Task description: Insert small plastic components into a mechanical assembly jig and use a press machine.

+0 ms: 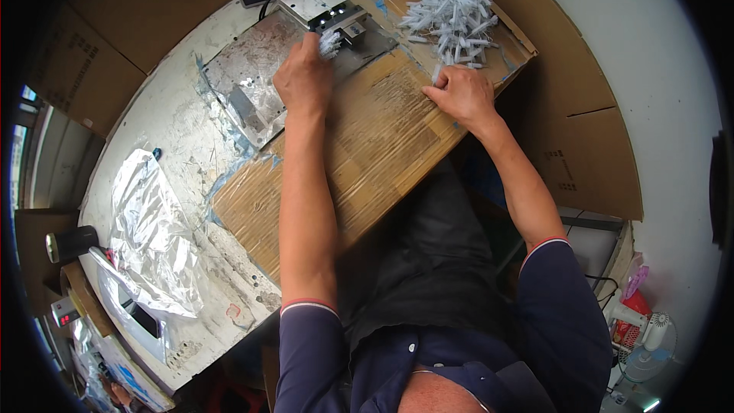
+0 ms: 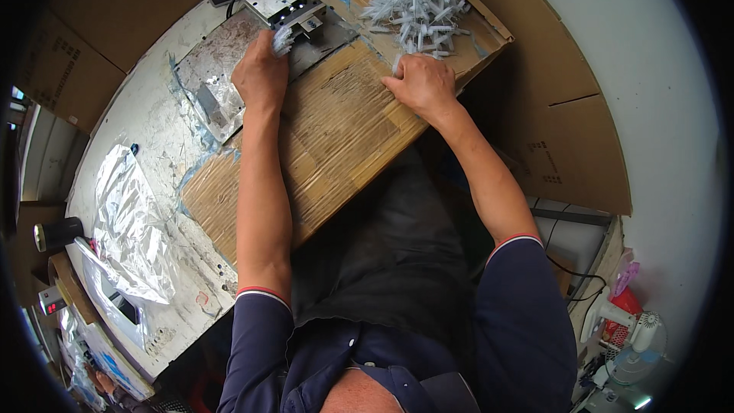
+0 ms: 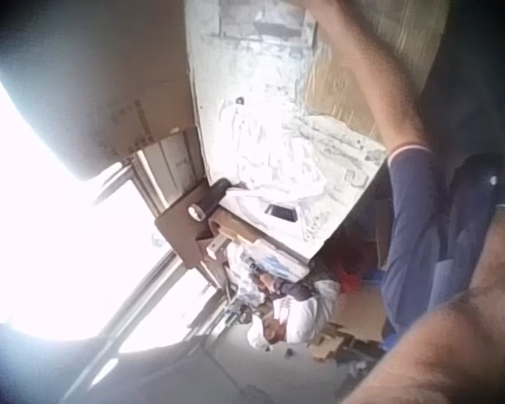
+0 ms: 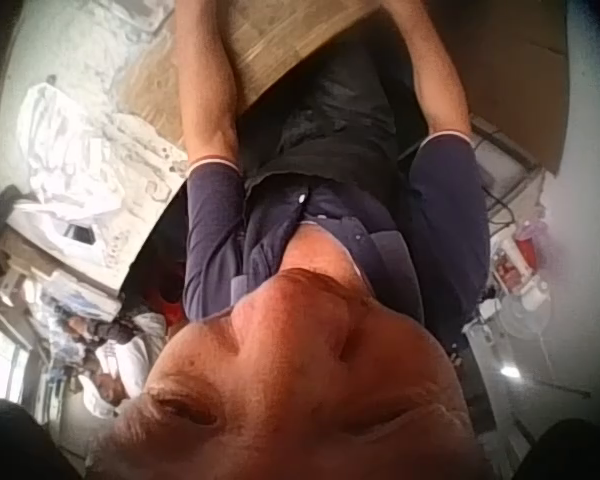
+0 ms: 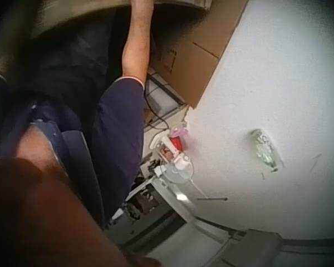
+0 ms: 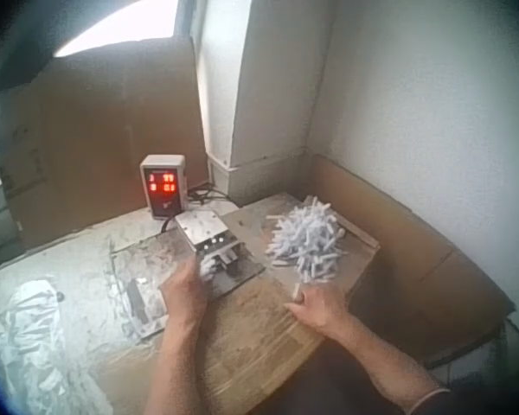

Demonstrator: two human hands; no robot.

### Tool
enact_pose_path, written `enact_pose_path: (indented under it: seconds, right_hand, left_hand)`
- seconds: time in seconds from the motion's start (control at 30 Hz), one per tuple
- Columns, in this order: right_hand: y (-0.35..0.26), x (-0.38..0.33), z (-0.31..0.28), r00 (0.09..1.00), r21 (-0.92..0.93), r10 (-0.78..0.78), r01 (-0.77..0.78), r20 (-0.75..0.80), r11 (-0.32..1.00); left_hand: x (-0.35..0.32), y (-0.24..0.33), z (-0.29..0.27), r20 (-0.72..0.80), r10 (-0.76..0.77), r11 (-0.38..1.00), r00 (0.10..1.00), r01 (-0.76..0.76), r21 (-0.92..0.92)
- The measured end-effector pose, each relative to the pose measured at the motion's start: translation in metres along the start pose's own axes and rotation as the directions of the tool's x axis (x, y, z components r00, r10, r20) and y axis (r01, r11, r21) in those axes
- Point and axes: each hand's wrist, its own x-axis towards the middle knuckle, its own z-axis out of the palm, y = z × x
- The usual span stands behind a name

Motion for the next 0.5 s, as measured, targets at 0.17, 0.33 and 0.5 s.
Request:
enact_pose_path:
  seconds: [0.17,0.33,0.5]
  right_hand:
    - [0.006,-0.003,0.011,1.000,0.052,0.009,-0.009,0.000,0.999]
    - [-0.004,-0.010,0.011,0.997,0.171,0.050,-0.040,-0.058,0.985]
    - [-0.022,-0.001,0.013,0.992,0.396,0.031,0.020,-0.123,0.918]
  left_hand:
    - [-0.003,-0.002,-0.002,-0.040,0.032,0.999,0.999,-0.033,-0.034]
    - [0.001,-0.005,-0.005,-0.134,-0.018,0.980,0.991,-0.009,-0.200]
    - [0.015,-0.025,-0.006,-0.026,-0.243,0.825,0.970,0.192,-0.532]
